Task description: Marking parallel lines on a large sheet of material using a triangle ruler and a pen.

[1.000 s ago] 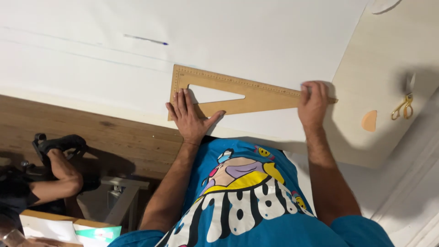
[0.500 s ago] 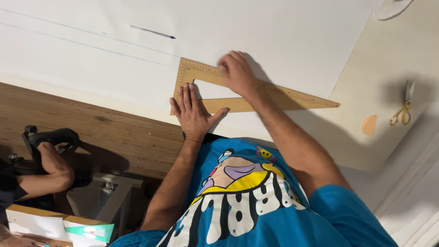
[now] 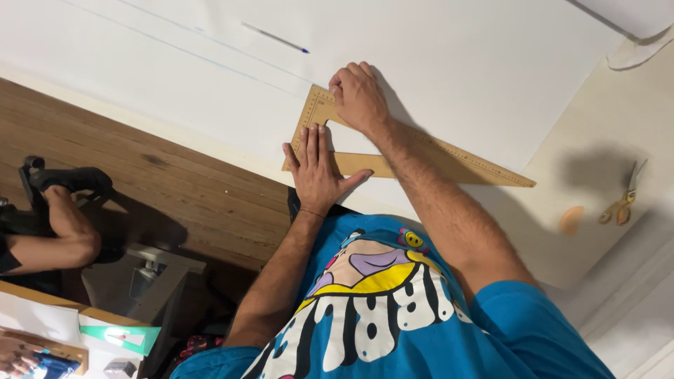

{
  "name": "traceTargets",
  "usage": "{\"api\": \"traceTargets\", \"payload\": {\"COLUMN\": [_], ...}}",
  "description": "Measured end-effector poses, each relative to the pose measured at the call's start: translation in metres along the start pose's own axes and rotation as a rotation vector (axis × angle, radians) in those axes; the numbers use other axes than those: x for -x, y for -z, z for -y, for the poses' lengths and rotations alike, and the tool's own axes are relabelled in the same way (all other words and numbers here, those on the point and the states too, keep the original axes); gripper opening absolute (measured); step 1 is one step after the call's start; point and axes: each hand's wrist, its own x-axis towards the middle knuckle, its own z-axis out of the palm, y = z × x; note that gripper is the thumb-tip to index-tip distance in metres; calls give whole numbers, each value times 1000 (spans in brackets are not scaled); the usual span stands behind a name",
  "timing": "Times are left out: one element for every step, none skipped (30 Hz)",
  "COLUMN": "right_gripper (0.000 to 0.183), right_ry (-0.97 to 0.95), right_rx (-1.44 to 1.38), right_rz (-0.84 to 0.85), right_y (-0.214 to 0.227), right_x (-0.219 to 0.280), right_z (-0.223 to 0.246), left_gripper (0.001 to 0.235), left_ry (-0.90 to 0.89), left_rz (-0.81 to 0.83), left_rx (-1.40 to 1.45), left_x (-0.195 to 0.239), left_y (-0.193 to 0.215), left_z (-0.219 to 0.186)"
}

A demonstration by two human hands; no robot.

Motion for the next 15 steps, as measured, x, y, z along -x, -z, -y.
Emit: {"api": "traceTargets", "payload": {"right_gripper": [4, 3, 3, 3, 11, 21, 21, 17, 13, 13, 9, 9, 9, 9, 9], "right_ry": [-1, 29, 55, 51, 64, 77, 69, 122, 175, 168, 128, 88, 81, 52, 24], "right_rx": [1, 27, 54, 58, 135, 211, 219, 336, 454, 464, 334, 203, 206, 207, 205], "right_rz": [0, -2, -4, -4, 4, 12, 12, -28, -74, -77, -14, 48, 49, 53, 55], "right_y": [-3, -5, -6, -10, -14, -17, -14, -11, -8, -5, -4, -2, 6, 14, 22], "right_x": [-2, -3, -4, -3, -4, -5, 2, 9, 13, 21, 32, 44, 57, 71, 83], "right_z": [1, 2, 1, -1, -3, -5, -8, -10, -12, -25, -36, -48, -56, -65, -72], "left_gripper": [128, 128, 127, 127, 127, 128, 128, 128, 128, 128, 127, 126, 126, 126, 127], "left_ry": [0, 2, 3, 2, -2, -5, -9, -2, 2, -5, 28, 61, 58, 59, 57], "left_rz": [0, 0, 1, 2, 1, 1, 3, 13, 18, 16, -12, -38, -35, -39, -45], "left_rx": [1, 0, 3, 8, 3, -2, 9, 1, -6, 4, 38, 71, 77, 67, 55], "left_x": [0, 0, 0, 0, -1, -2, 0, 1, 0, -2, -1, 0, 1, 2, 2], "left_y": [0, 1, 1, 3, 3, 4, 4, 3, 1, -1, -2, -4, -5, -7, -7], "left_z": [1, 1, -1, -1, 0, 0, 0, -1, 0, 0, -2, -3, -2, -2, -1]}}
